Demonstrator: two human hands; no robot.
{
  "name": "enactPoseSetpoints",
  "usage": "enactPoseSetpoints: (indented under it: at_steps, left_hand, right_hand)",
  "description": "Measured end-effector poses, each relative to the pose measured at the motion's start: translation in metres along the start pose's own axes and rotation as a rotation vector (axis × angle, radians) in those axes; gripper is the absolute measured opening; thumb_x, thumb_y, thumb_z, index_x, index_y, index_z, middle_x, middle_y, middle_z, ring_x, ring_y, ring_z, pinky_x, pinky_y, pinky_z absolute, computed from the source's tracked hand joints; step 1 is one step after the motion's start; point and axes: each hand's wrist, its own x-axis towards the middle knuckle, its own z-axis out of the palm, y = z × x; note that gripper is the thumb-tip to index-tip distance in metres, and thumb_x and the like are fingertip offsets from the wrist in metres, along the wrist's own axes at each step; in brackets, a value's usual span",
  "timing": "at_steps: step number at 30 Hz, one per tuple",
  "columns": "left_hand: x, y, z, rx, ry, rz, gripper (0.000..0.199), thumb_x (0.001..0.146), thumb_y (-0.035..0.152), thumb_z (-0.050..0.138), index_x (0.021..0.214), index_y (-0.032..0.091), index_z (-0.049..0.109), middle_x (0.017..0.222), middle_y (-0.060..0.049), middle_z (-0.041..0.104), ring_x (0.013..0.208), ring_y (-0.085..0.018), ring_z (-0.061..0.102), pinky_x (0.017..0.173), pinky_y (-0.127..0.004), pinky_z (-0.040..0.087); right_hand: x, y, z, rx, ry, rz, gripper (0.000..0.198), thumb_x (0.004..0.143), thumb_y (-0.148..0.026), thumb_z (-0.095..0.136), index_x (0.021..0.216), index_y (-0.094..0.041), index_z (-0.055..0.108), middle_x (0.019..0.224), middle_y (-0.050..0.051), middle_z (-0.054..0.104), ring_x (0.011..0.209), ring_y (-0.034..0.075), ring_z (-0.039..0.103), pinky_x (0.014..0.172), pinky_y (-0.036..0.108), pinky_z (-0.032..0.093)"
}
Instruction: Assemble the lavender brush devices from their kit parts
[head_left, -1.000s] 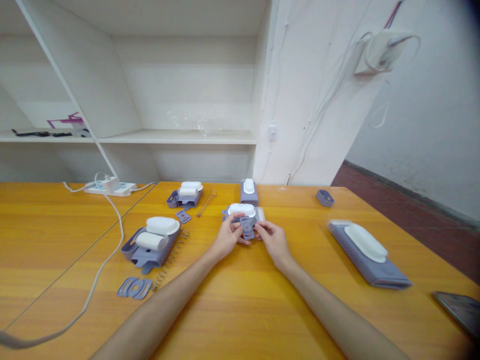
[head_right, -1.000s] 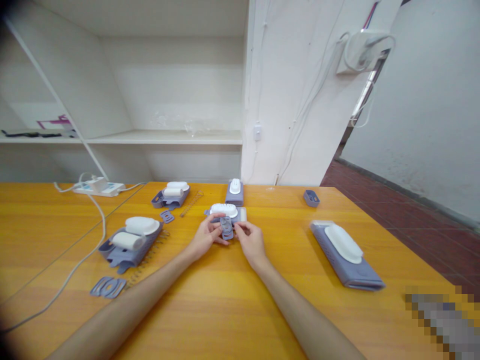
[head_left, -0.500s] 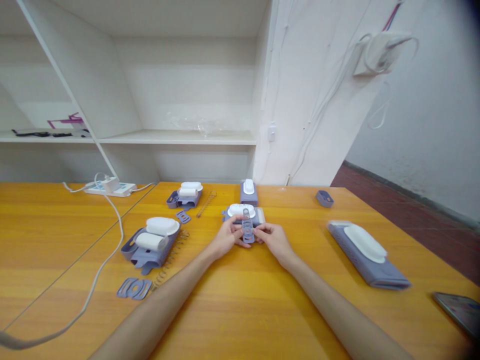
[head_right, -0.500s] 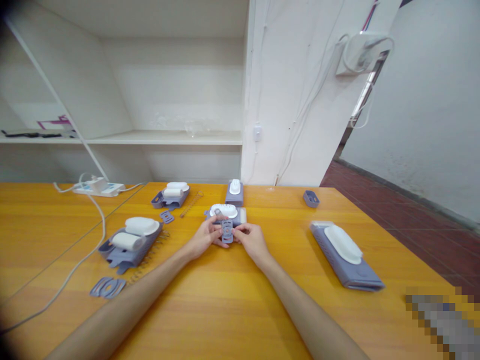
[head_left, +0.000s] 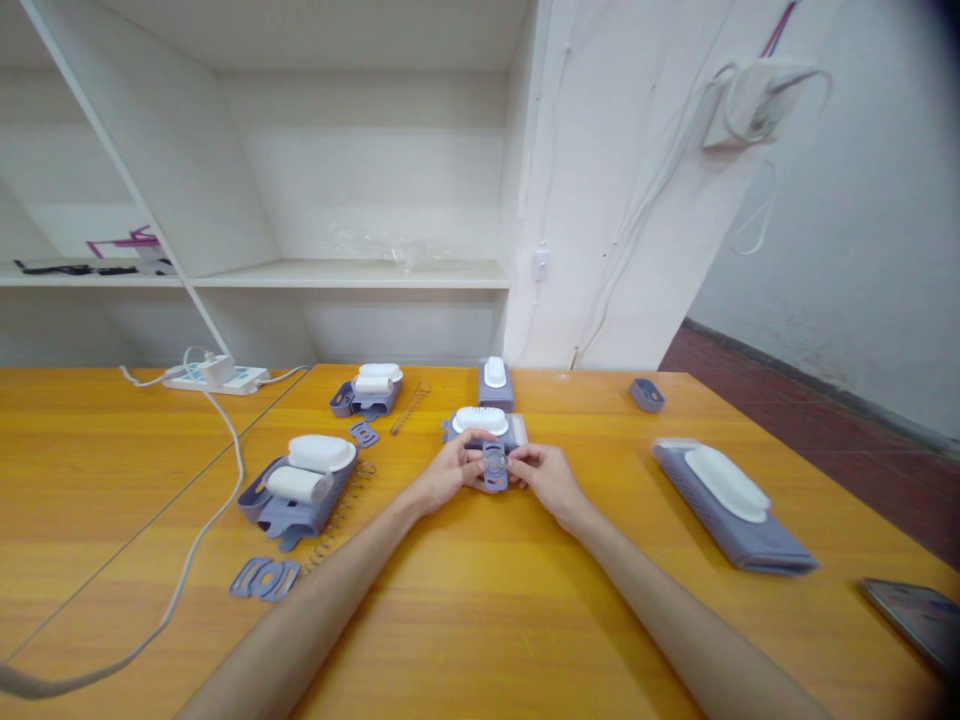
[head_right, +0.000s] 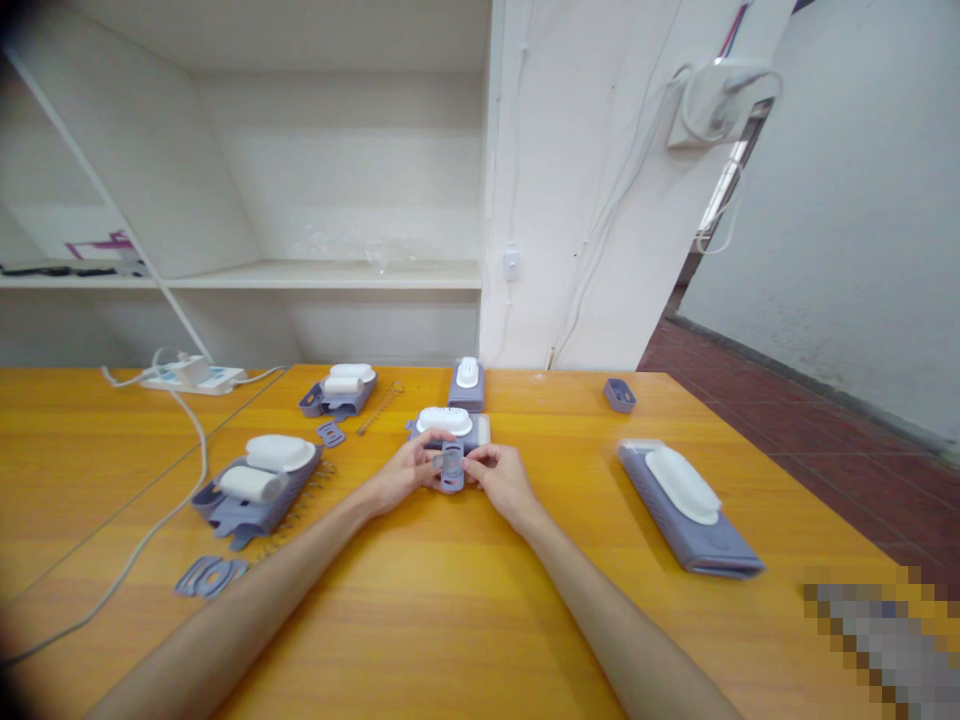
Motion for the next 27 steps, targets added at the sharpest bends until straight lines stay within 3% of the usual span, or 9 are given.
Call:
enactPoseSetpoints:
  at_steps: [13, 20, 27]
  left_hand:
    - [0.0025, -0.0056, 0.0064, -0.019, 0.093, 0.013, 0.052, 0.072, 0.037, 0.068, 0.113, 0.015, 0.044, 0.086, -0.01, 0.065, 0.072, -0.021, 0.065, 0.063, -0.035, 0.054]
    - [0.0014, -0.0035, 0.0047, -0.035, 0.095, 0.013, 0.051, 0.075, 0.037, 0.066, 0.115, 0.015, 0.044, 0.087, -0.01, 0.064, 0.073, -0.021, 0.065, 0.063, -0.036, 0.054]
    - [-0.0001, -0.0027, 0.0002, -0.03, 0.036, 0.001, 0.059, 0.07, 0.034, 0.071, 0.119, 0.015, 0.045, 0.088, -0.011, 0.067, 0.075, -0.023, 0.067, 0.067, -0.036, 0.053]
  right_hand:
    - [0.0004, -0.001, -0.0041, 0.018, -0.054, -0.054, 0.025, 0.066, -0.039, 0.066, 0.065, -0.014, 0.063, 0.056, 0.001, 0.061, 0.052, 0.012, 0.051, 0.053, 0.024, 0.04]
    - [0.0012, 0.0022, -0.0022, 0.048, -0.027, -0.04, 0.029, 0.067, -0.042, 0.067, 0.068, -0.014, 0.064, 0.058, 0.002, 0.062, 0.054, 0.012, 0.052, 0.054, 0.024, 0.041]
    - [-0.0024, -0.0056, -0.0025, 0.032, -0.095, -0.01, 0.028, 0.064, -0.042, 0.068, 0.07, -0.014, 0.067, 0.061, 0.001, 0.064, 0.054, 0.012, 0.053, 0.056, 0.025, 0.041]
